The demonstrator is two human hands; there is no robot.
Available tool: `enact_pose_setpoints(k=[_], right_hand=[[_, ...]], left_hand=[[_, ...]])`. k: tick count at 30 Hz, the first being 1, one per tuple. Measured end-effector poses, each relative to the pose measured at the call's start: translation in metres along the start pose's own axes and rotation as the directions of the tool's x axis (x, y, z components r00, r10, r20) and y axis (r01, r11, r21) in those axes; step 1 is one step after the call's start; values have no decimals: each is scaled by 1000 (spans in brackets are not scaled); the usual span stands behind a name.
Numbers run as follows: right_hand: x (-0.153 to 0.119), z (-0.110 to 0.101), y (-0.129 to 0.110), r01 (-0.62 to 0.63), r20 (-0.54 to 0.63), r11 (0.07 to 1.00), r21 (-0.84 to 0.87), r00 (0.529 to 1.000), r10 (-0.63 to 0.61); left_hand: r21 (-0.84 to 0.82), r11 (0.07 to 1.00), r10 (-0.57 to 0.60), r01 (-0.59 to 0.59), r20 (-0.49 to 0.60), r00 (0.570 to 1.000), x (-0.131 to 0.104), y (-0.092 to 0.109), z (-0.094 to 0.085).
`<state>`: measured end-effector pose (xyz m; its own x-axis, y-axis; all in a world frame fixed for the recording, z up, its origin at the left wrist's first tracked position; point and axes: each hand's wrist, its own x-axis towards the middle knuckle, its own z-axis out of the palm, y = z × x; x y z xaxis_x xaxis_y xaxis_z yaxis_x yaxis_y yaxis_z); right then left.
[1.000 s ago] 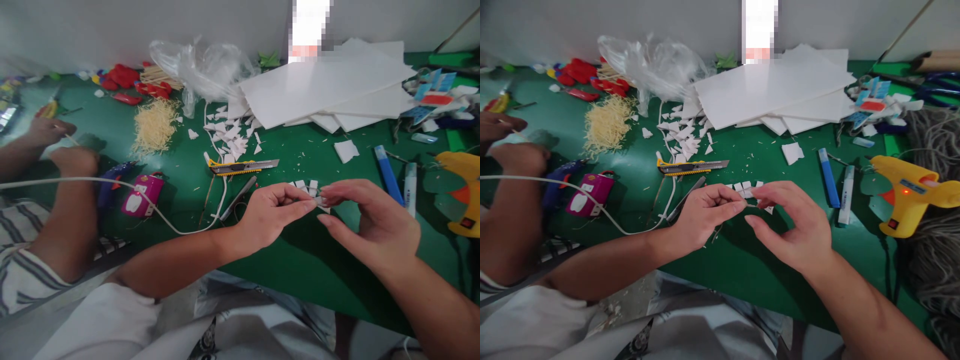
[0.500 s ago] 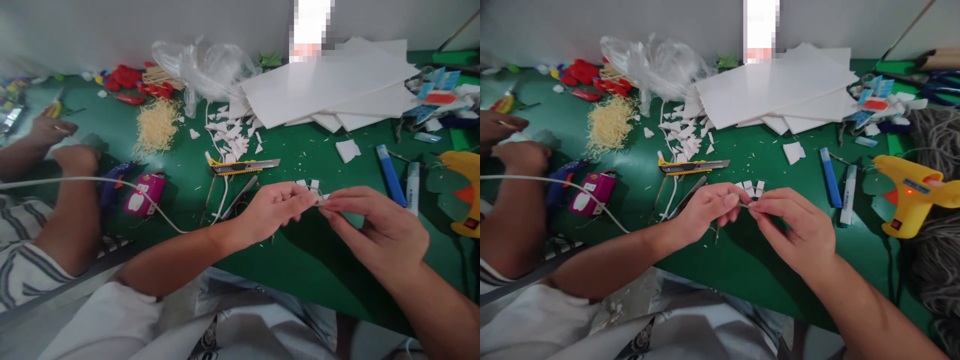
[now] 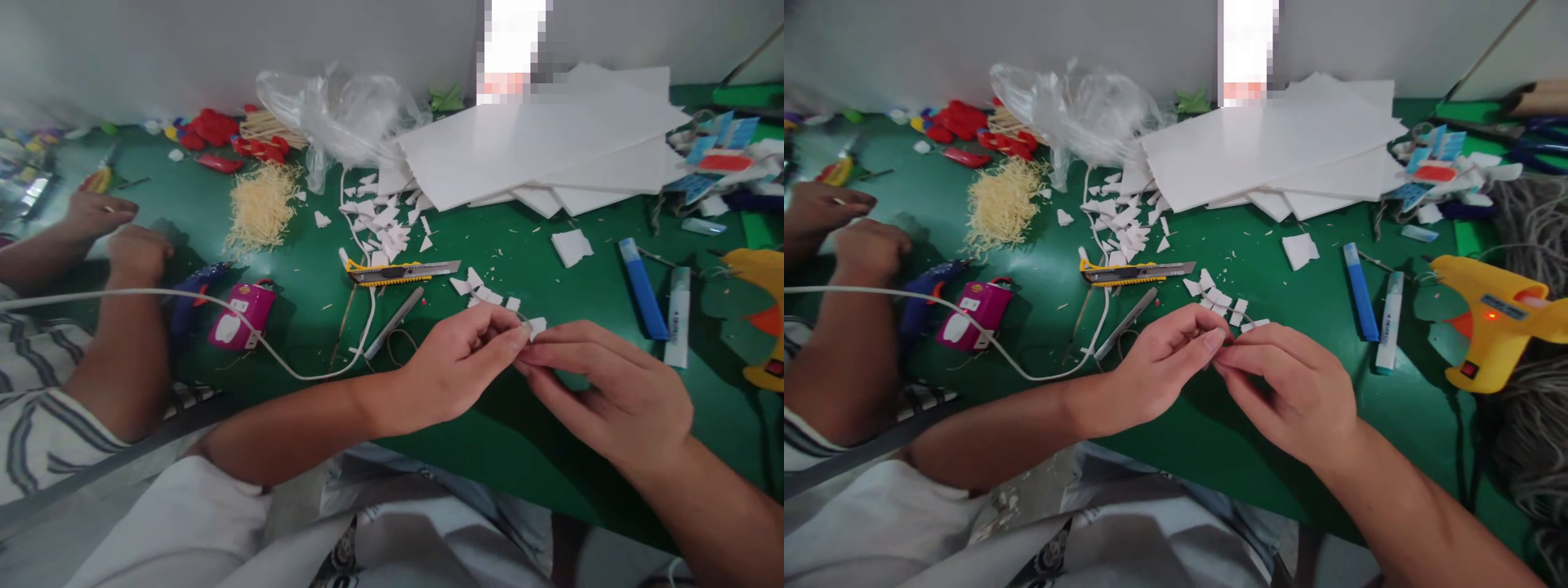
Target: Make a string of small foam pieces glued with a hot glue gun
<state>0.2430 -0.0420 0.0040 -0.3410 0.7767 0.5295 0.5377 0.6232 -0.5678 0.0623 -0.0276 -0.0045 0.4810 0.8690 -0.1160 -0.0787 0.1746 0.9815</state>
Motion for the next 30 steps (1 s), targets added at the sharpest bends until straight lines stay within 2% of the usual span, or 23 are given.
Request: enact_pose_setpoints(k=[3,9,15,20,26,30], right_hand=[[-1,0,0,-69,-49,997,31,996,70],[-3,4,3,-204,-80,977,65,975,209],[-3,5,5,-181,-66,983,40,981,183],[-4,7,8,-130,-88,987,90,987,138],[-4,5,7,-42,-38,998,-41,998,40],[-3,2,0,-58,-43,993,-100,998,54]], left_hand=[[33,999,-2,3,-40,999,1,1,-2],[20,1000,-15,16,-51,999,3,5,-4],[-32,999,-42,39,-81,996,5,1,-5],[-52,998,-34,28,-121,992,5,-3,-6],[-97,993,-75,65,-107,991,5,-7,-4],[-111,993,-59,48,-98,993,6,-6,-4]])
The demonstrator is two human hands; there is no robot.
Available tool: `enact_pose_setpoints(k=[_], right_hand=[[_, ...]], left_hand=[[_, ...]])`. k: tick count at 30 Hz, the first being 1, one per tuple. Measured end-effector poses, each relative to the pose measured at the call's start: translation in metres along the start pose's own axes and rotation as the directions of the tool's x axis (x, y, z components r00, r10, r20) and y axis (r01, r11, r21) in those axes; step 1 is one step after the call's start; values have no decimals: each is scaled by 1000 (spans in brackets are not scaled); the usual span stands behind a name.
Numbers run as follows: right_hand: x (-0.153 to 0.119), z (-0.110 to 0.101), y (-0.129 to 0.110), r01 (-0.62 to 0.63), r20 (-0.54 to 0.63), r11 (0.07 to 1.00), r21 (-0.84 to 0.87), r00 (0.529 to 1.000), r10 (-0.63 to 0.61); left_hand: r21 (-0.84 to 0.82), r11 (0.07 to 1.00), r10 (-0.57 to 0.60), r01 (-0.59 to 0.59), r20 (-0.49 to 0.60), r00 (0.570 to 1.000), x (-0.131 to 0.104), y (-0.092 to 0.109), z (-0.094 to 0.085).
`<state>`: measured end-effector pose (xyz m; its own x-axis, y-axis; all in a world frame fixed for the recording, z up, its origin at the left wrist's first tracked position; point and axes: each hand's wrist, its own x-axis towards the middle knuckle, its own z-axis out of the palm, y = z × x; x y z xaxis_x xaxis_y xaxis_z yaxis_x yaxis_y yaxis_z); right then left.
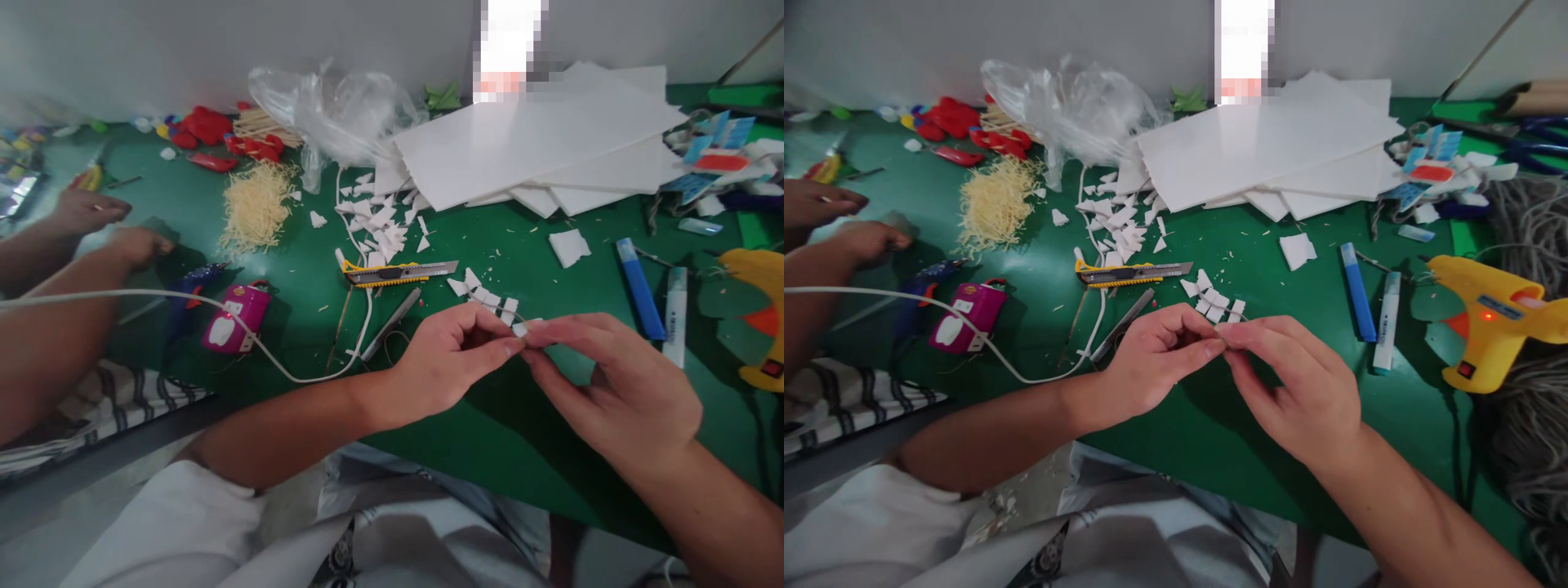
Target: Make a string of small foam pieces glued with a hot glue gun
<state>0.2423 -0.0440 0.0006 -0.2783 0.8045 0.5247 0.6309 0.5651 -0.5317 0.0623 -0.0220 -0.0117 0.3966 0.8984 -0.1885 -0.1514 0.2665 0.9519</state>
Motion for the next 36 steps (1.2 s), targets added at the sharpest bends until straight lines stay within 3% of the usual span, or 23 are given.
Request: enact_pose_setpoints(k=[4,9,15,20,25,30,36], right_hand=[[1,-3,-5,-34,6,999,3,999,34],[-5,-2,-5,-186,17,977,107,982,186],[-14,2,-3,-358,5,905,229,930,367],[-10,3,0,-304,15,899,314,949,315],[-3,6,8,-103,-70,970,221,990,121],[1,3,7,50,-33,997,56,998,-48],[1,-6,0,38,16,998,-58,999,-37]], left_hand=[[-7,1000,18,-18,13,1000,1,2,-1],[38,998,51,-53,46,998,0,2,-3],[39,998,-52,50,78,996,-5,1,2],[-5,999,-37,37,1,999,-3,2,3],[-27,999,-20,18,-70,997,4,4,-2],[-94,995,-47,44,-29,998,5,2,-1],[-105,992,-68,69,14,998,3,2,0]])
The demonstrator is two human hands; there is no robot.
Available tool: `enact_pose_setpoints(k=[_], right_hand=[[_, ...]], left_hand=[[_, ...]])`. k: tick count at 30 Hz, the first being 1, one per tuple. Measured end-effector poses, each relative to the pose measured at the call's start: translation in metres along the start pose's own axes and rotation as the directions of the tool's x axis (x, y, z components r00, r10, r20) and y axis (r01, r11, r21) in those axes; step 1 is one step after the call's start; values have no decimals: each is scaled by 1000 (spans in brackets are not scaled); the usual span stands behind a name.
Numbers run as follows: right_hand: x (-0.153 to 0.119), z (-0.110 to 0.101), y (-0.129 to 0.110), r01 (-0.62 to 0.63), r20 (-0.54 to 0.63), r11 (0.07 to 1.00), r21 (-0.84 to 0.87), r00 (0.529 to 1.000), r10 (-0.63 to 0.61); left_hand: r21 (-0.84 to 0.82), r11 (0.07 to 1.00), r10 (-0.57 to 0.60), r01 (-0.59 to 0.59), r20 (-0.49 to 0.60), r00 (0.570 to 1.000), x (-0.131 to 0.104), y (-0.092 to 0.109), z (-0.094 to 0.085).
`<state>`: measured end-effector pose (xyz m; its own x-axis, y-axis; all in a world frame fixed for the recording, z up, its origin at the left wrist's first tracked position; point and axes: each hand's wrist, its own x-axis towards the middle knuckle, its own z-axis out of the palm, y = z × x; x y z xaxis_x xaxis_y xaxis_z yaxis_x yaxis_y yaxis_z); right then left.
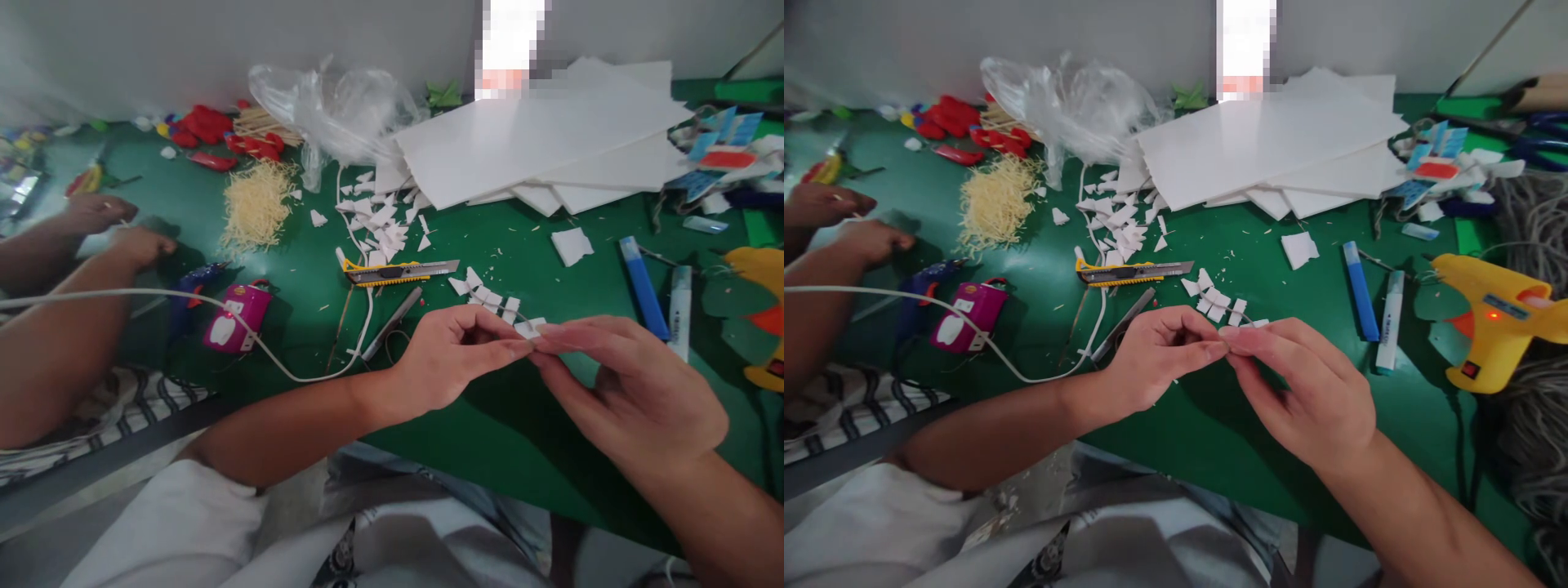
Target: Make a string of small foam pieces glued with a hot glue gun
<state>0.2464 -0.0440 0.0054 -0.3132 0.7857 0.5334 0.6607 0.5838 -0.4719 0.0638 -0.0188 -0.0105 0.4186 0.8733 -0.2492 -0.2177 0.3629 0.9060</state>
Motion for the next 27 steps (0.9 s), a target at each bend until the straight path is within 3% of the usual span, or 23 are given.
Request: enact_pose_setpoints(k=[6,10,13,16,21,27], right_hand=[[-2,0,-1,-35,24,996,77,999,34],[-11,3,-5,-133,3,976,170,991,135],[-16,7,-7,-230,-37,945,231,969,245],[-15,10,-5,-274,-14,905,326,955,295],[-7,14,8,-154,-71,933,326,980,186],[-6,11,6,-51,-40,996,76,998,54]], left_hand=[[7,998,66,-66,57,996,-2,-3,-3],[88,996,23,-33,107,994,-5,-7,-3],[79,997,-31,23,96,995,-7,-8,0],[50,999,-14,12,50,999,-6,-5,2],[22,1000,20,-19,-60,998,1,2,1],[12,1000,-9,10,-36,999,0,0,-1]])
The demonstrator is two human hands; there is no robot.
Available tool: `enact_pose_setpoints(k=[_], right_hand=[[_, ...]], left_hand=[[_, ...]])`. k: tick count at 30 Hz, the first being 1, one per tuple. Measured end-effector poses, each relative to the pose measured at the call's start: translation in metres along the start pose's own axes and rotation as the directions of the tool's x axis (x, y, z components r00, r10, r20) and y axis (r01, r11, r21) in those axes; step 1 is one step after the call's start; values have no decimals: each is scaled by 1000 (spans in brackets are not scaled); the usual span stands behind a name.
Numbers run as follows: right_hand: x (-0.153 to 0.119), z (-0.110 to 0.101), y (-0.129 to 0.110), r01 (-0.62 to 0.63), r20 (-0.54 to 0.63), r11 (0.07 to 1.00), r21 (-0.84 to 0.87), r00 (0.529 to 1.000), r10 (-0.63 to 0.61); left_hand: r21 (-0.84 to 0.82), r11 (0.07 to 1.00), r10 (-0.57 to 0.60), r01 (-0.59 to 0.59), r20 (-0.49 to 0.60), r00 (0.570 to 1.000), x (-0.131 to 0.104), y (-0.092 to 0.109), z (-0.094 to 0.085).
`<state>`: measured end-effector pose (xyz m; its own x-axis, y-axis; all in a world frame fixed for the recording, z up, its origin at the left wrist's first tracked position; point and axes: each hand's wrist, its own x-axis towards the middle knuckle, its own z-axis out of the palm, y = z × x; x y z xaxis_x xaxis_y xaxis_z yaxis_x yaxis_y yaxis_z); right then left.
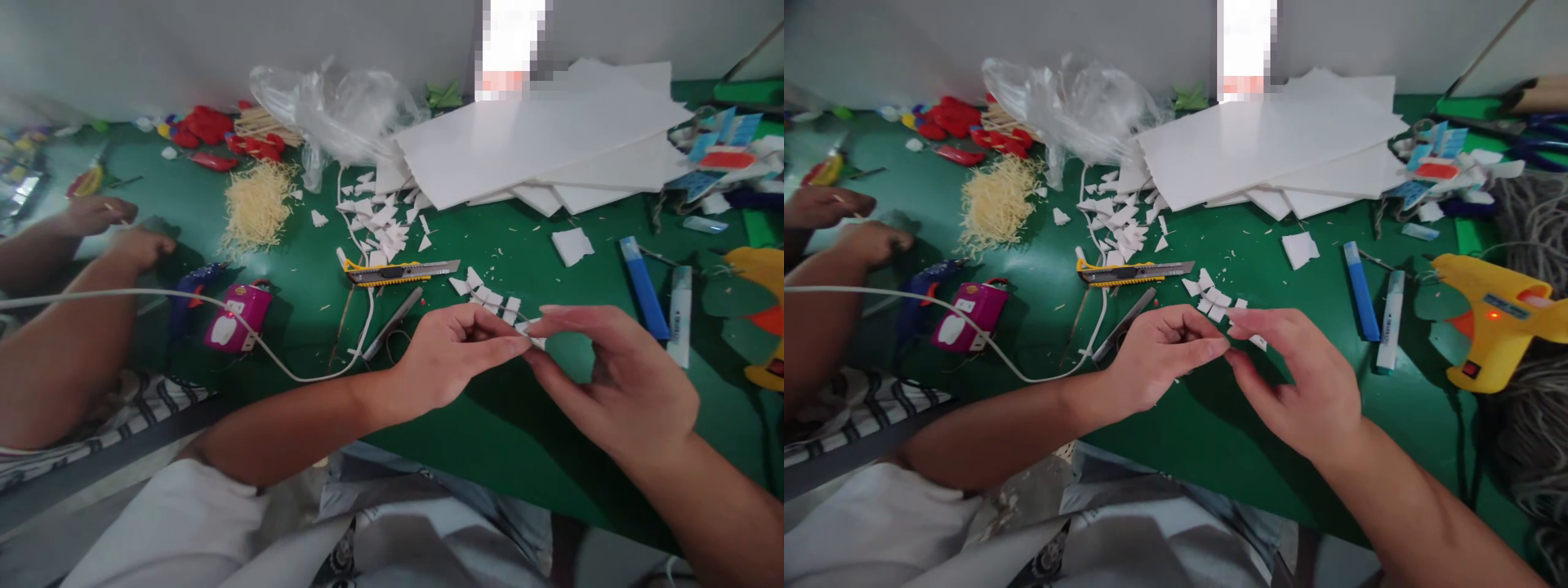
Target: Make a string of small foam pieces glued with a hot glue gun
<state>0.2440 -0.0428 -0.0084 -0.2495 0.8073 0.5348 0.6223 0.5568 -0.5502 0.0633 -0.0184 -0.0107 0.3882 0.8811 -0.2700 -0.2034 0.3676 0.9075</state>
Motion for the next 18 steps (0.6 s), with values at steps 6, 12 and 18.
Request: enact_pose_setpoints(k=[6,12,18], right_hand=[[3,-8,-8,131,44,968,-213,991,-125],[3,-10,-9,61,70,983,-172,996,-49],[2,-11,-7,29,121,999,-35,992,-24]], left_hand=[[22,999,-34,33,7,999,1,2,2],[56,998,-23,20,47,999,1,0,0],[94,996,-15,3,125,992,-1,-5,-2]])
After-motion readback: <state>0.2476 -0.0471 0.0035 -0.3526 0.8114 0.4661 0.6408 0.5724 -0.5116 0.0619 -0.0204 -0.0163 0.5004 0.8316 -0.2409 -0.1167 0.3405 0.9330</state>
